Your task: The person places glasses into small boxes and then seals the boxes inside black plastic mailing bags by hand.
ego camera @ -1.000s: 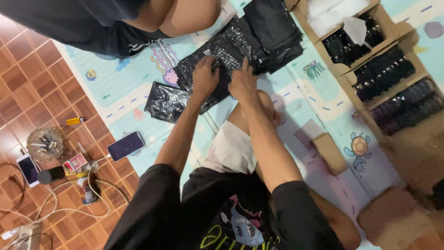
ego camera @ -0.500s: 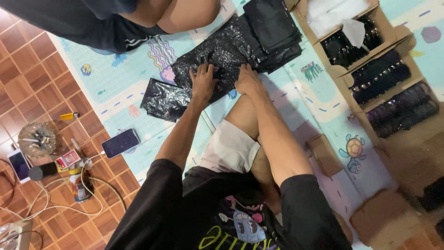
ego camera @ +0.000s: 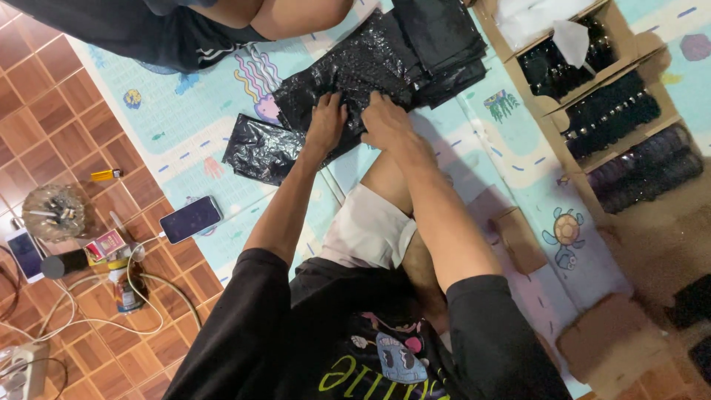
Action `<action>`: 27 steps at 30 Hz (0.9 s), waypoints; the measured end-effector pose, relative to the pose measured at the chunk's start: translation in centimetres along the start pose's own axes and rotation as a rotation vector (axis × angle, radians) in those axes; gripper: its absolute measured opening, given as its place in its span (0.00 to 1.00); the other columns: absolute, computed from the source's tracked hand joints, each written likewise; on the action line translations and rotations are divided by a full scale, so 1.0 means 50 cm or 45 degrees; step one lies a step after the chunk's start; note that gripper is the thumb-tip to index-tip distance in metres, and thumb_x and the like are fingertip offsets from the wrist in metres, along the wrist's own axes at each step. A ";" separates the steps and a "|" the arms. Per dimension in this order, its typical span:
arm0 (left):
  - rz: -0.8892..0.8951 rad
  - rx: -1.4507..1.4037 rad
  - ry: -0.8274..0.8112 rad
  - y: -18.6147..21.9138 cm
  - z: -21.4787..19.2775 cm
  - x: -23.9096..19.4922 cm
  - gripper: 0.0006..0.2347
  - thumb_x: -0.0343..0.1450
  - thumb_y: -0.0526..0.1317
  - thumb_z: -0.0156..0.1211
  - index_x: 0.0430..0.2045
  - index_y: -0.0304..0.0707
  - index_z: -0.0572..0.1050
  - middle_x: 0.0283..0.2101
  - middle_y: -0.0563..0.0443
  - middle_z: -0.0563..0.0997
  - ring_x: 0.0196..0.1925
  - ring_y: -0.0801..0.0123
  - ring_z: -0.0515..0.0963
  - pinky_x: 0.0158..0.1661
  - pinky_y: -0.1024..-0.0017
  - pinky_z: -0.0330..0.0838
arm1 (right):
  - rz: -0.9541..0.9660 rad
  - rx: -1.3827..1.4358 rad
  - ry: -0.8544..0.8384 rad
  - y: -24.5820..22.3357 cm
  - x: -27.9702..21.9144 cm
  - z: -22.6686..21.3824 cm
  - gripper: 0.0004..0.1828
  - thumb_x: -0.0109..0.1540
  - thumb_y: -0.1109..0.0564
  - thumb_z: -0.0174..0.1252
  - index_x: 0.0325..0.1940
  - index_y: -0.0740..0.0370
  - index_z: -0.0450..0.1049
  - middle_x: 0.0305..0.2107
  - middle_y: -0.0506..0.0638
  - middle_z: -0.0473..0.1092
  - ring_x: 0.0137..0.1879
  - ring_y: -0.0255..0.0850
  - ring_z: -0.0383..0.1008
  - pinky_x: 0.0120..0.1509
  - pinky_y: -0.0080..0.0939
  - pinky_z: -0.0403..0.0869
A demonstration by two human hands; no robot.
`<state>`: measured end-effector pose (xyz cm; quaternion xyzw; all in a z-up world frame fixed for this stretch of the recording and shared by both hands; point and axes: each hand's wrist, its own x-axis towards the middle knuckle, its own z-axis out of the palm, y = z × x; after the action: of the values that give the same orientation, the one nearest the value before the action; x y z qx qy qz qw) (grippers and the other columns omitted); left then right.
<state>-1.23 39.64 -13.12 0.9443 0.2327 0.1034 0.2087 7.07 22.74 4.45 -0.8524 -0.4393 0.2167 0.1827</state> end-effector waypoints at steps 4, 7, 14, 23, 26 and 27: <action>-0.094 -0.126 -0.044 -0.007 0.014 -0.007 0.15 0.78 0.47 0.55 0.58 0.47 0.69 0.56 0.40 0.74 0.57 0.39 0.80 0.58 0.42 0.72 | 0.070 -0.429 -0.254 0.011 0.009 0.034 0.22 0.56 0.43 0.64 0.44 0.62 0.82 0.72 0.66 0.53 0.74 0.67 0.53 0.69 0.72 0.60; -0.071 -0.215 -0.032 -0.002 0.007 0.020 0.19 0.71 0.41 0.67 0.56 0.43 0.72 0.55 0.37 0.75 0.54 0.36 0.80 0.52 0.42 0.78 | 0.150 -0.413 -0.175 0.018 0.017 0.015 0.26 0.57 0.49 0.62 0.56 0.63 0.79 0.72 0.68 0.50 0.71 0.67 0.55 0.66 0.72 0.62; -0.124 -0.609 0.036 0.017 -0.055 -0.020 0.17 0.76 0.38 0.54 0.60 0.36 0.73 0.60 0.34 0.77 0.65 0.44 0.73 0.62 0.51 0.64 | 0.347 -0.426 -0.395 0.023 0.025 0.014 0.42 0.62 0.41 0.56 0.76 0.62 0.55 0.75 0.62 0.43 0.75 0.65 0.50 0.68 0.74 0.60; -0.350 -0.821 0.124 0.004 -0.082 -0.011 0.14 0.75 0.44 0.51 0.53 0.46 0.78 0.50 0.48 0.85 0.54 0.62 0.82 0.53 0.67 0.72 | 0.284 -0.450 -0.579 -0.002 0.021 -0.006 0.22 0.63 0.45 0.54 0.62 0.46 0.72 0.67 0.67 0.51 0.70 0.66 0.57 0.69 0.67 0.62; -0.281 -0.858 0.063 0.020 -0.092 -0.015 0.15 0.75 0.46 0.52 0.53 0.44 0.77 0.41 0.55 0.81 0.43 0.70 0.76 0.45 0.71 0.69 | 0.306 -0.448 -0.626 -0.004 0.023 -0.012 0.26 0.64 0.45 0.54 0.68 0.37 0.67 0.73 0.69 0.42 0.71 0.66 0.56 0.70 0.65 0.61; -0.265 -0.861 0.029 0.023 -0.093 -0.019 0.21 0.76 0.54 0.52 0.57 0.43 0.77 0.32 0.60 0.76 0.34 0.77 0.70 0.36 0.73 0.67 | 0.310 -0.459 -0.604 -0.007 0.022 -0.013 0.30 0.64 0.44 0.55 0.72 0.38 0.62 0.74 0.69 0.41 0.71 0.65 0.58 0.69 0.63 0.63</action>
<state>-2.96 39.88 -8.57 0.7918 0.2825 0.1635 0.5162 7.76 23.75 4.96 -0.8432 -0.3956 0.3483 -0.1059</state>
